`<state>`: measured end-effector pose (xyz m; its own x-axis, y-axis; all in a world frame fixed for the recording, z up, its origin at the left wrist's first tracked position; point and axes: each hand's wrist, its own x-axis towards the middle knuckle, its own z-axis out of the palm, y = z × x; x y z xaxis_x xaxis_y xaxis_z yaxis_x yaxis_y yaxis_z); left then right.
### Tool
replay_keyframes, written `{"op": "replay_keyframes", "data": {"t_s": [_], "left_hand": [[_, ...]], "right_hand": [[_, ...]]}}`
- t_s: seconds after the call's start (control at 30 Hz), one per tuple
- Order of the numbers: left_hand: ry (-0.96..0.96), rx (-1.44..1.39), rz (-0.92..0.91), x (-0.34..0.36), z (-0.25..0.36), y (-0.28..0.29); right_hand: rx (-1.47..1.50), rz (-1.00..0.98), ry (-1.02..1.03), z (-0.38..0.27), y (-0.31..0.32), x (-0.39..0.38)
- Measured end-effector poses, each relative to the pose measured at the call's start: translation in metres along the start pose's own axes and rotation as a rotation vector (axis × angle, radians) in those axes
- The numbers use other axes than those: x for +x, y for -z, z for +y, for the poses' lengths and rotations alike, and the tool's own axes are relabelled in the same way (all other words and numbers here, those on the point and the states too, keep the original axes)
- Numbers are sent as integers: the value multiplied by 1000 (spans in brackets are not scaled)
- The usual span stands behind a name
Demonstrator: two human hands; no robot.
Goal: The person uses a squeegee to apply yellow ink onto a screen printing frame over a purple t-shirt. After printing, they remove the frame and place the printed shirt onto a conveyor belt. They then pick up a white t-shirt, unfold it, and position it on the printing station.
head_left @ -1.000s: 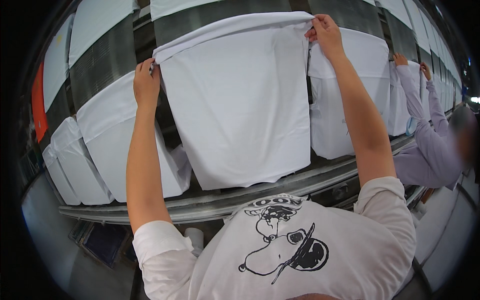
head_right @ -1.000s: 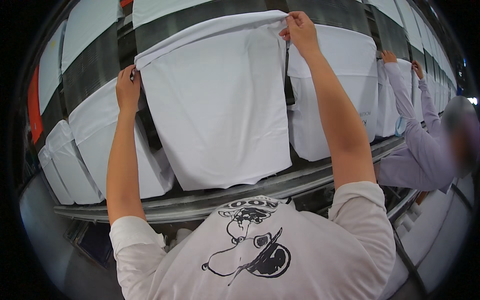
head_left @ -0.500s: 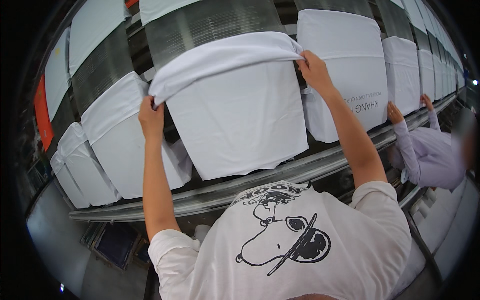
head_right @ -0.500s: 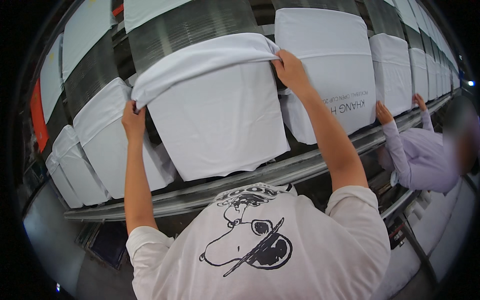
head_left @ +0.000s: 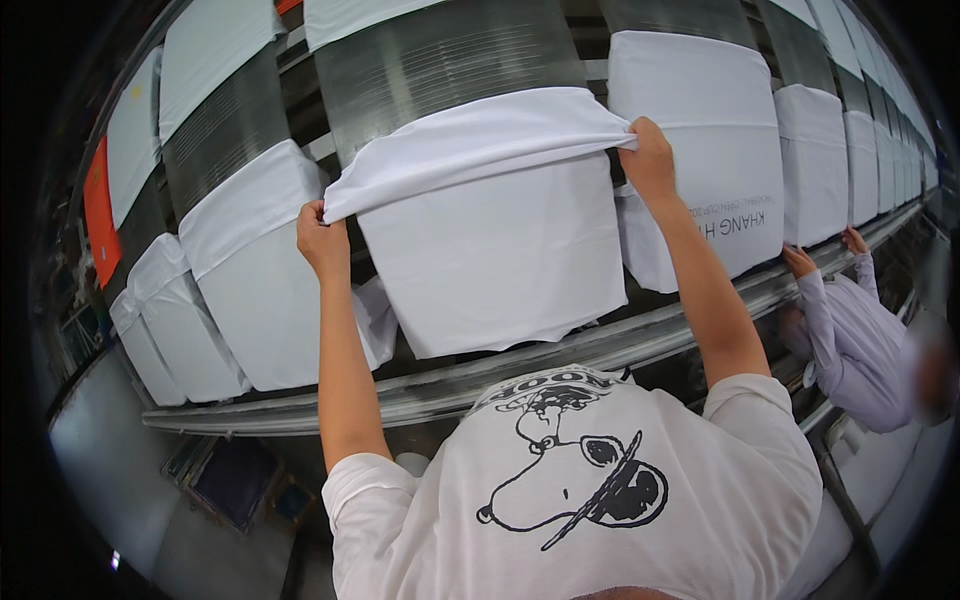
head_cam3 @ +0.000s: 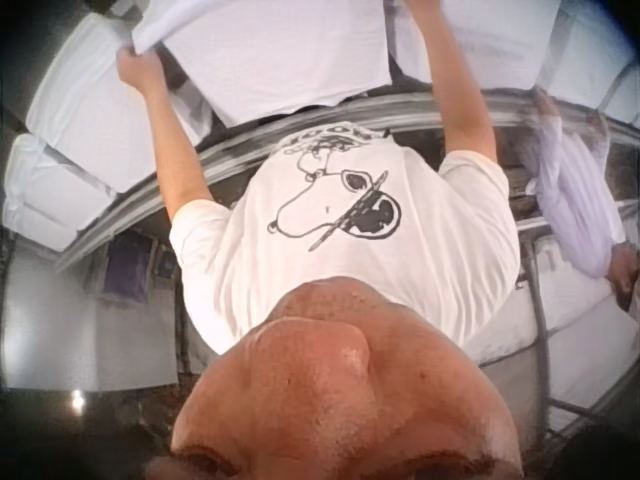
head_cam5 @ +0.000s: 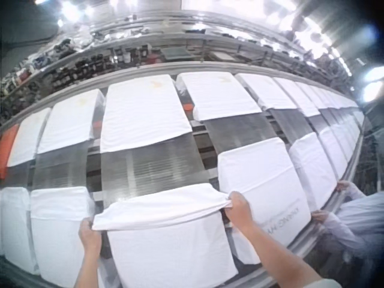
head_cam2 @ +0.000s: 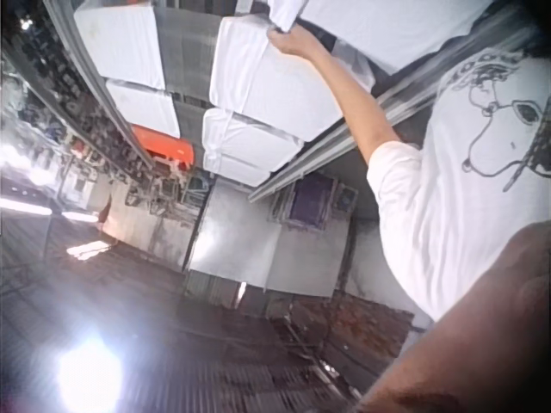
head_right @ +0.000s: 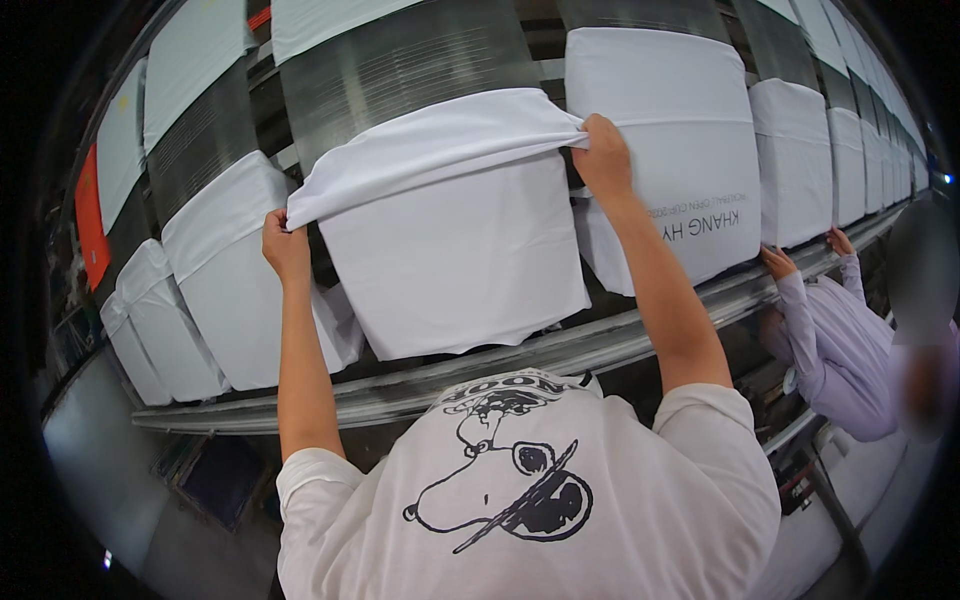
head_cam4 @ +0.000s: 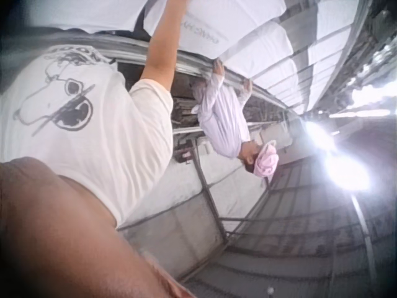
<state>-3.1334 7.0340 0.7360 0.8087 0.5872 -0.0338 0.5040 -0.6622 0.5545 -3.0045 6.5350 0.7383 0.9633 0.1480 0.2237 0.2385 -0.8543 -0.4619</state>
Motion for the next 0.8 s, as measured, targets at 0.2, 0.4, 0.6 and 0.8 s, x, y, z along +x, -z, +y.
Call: {"op": "replay_keyframes", "data": {"t_s": [0.2,0.4,0.6,0.8], "left_hand": [[-244,55,-9,-13,-7,-14],[-50,-47,-120,-52,-15,-14],[189,-300,-336,-82,-62,-29],[286,-550,-31,-91,-32,-18]], "right_hand": [[39,41,8,-10,0,-2],[333,110,-84,-7,-1,-38],[99,-209,-258,-6,-5,-64],[95,-122,-240,-10,17,-82]]}}
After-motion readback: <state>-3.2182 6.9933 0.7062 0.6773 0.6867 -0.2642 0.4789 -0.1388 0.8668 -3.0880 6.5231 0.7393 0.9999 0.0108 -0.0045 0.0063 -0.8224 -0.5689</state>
